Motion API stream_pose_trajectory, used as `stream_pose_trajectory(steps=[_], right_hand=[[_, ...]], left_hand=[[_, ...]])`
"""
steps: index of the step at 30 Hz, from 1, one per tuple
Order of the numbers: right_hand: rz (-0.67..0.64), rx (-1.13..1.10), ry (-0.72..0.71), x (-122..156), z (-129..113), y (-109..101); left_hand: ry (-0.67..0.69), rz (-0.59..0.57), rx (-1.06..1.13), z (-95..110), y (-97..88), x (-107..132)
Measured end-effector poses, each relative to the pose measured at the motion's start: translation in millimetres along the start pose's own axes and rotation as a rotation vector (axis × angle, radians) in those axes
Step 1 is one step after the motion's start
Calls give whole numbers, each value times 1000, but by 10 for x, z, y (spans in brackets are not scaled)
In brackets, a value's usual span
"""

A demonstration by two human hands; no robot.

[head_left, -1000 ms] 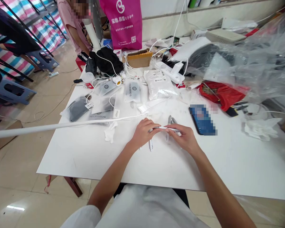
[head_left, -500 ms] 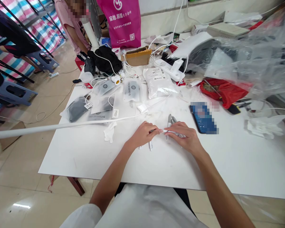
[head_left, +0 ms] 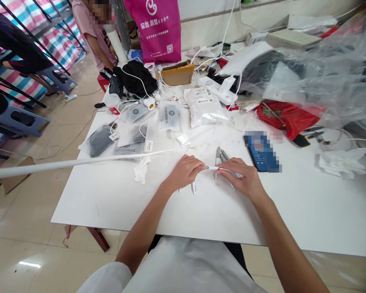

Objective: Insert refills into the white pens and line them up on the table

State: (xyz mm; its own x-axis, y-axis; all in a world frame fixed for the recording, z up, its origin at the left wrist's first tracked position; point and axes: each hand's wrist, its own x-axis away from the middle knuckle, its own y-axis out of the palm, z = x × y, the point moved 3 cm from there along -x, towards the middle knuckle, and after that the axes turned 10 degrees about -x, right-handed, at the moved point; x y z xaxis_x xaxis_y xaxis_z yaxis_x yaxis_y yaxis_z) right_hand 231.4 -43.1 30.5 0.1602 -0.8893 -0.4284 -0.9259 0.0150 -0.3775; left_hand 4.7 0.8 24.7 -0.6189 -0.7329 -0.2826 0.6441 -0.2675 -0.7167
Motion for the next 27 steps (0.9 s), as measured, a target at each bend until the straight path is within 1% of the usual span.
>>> stream_pose_trajectory(steps=[2,3,5,8,9,11,13,17,20,22,24,27], right_hand=[[1,77,-34,31,-6,-28],[25,144,-37,58,5,-61],[115,334,-21,140,51,-159],[263,618,35,325,132,-323],[290,677,66,392,156,-368],[324,733,137,513,191,-435],[352,743,202,599,208,-473],[376,742,275,644,239,-480],[396,749,295,641,264,-480],[415,737,284,645,259,-491],[438,712,268,650,227,-503],[485,636,263,634,131,-495]], left_hand=[[-38,3,51,3,-7,8],[-72,11,73,4,-10,12],[-173,34,150,6,-14,18],[-317,61,393,37,0,22],[-338,74,483,58,5,20],[-338,103,612,111,10,12],[-319,119,670,157,11,7],[-337,115,626,181,9,13],[-354,118,595,165,-4,18],[-349,126,587,152,-15,16],[-319,148,532,141,-26,10],[-234,205,344,120,-23,3]])
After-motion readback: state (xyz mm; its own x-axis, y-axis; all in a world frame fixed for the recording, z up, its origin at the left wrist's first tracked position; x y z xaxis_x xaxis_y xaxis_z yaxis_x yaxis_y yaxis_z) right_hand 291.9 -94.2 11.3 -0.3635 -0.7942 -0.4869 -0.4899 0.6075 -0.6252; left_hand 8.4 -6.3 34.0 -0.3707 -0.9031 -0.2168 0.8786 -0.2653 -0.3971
